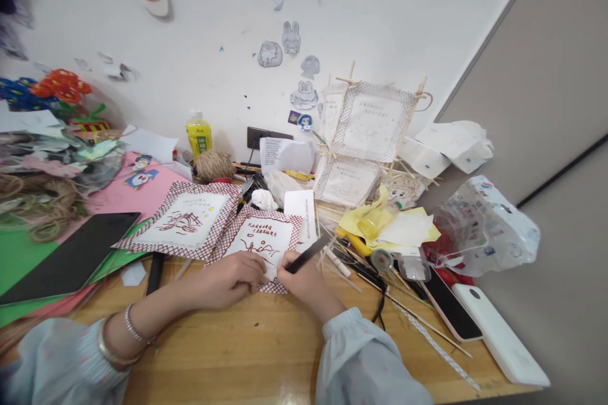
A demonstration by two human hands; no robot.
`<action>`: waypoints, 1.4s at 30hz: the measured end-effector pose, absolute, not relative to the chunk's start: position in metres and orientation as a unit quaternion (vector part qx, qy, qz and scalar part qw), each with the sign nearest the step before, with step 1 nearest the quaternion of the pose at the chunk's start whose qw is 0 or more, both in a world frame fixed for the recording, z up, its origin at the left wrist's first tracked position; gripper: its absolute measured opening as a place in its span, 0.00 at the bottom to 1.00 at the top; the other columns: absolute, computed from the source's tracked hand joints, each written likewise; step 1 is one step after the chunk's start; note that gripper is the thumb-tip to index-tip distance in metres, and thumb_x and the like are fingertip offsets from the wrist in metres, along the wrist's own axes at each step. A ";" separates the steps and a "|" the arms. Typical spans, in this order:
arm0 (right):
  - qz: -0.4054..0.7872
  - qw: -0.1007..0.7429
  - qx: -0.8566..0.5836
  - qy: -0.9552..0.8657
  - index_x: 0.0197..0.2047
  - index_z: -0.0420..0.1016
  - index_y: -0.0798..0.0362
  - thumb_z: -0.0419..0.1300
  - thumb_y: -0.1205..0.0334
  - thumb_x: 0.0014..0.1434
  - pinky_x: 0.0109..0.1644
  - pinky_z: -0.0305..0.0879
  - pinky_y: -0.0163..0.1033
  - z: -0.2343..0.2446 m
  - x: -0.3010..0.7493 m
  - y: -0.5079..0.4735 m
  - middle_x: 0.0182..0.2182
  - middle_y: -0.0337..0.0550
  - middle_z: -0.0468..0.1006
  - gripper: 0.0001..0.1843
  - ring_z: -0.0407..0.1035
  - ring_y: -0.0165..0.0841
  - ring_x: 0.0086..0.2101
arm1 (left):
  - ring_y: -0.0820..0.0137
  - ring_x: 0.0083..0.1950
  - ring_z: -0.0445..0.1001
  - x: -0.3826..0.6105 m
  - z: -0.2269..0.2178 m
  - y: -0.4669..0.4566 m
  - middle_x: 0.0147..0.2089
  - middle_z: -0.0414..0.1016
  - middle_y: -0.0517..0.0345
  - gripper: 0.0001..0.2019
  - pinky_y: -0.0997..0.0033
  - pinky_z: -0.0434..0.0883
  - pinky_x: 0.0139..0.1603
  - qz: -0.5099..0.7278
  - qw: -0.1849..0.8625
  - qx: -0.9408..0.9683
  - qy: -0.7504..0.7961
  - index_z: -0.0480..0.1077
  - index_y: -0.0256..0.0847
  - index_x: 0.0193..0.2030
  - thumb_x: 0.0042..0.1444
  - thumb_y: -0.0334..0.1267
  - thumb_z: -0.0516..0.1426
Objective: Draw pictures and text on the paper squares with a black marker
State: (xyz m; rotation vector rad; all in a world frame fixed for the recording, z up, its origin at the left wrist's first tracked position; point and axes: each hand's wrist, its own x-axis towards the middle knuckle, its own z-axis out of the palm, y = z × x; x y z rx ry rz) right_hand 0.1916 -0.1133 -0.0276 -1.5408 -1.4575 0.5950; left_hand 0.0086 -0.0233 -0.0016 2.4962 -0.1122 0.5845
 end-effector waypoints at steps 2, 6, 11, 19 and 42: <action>0.238 0.455 -0.628 -0.584 0.19 0.55 0.49 0.52 0.65 0.45 0.27 0.51 0.33 -0.028 0.192 -0.113 0.17 0.31 0.58 0.09 0.55 0.29 0.23 | 0.66 0.38 0.73 0.008 -0.002 -0.023 0.28 0.74 0.57 0.13 0.69 0.69 0.42 0.220 0.286 0.932 -0.045 0.68 0.40 0.24 0.42 0.19 0.48; 0.236 0.455 -0.632 -0.581 0.19 0.55 0.49 0.52 0.65 0.46 0.27 0.51 0.34 -0.028 0.193 -0.112 0.18 0.31 0.58 0.08 0.55 0.29 0.23 | 0.66 0.38 0.74 0.008 -0.002 -0.024 0.29 0.75 0.56 0.13 0.69 0.70 0.42 0.218 0.283 0.933 -0.039 0.68 0.40 0.24 0.43 0.20 0.48; 0.237 0.450 -0.634 -0.582 0.19 0.55 0.49 0.52 0.67 0.45 0.26 0.50 0.33 -0.028 0.193 -0.112 0.18 0.31 0.58 0.09 0.55 0.29 0.24 | 0.66 0.38 0.73 0.009 -0.002 -0.024 0.28 0.75 0.57 0.13 0.69 0.70 0.42 0.218 0.283 0.933 -0.039 0.68 0.41 0.24 0.41 0.20 0.48; 0.233 0.458 -0.629 -0.584 0.19 0.54 0.49 0.51 0.68 0.45 0.28 0.51 0.34 -0.027 0.194 -0.111 0.18 0.31 0.58 0.08 0.55 0.30 0.24 | 0.66 0.39 0.74 0.009 -0.003 -0.022 0.28 0.75 0.58 0.14 0.68 0.70 0.42 0.219 0.287 0.931 -0.045 0.68 0.41 0.24 0.42 0.19 0.48; 0.239 0.487 -0.629 -0.557 0.18 0.57 0.49 0.54 0.65 0.45 0.27 0.53 0.34 -0.028 0.194 -0.110 0.16 0.31 0.59 0.09 0.56 0.30 0.22 | 0.65 0.38 0.74 0.009 -0.002 -0.023 0.29 0.75 0.56 0.13 0.69 0.70 0.41 0.220 0.289 0.931 -0.043 0.69 0.41 0.24 0.42 0.20 0.48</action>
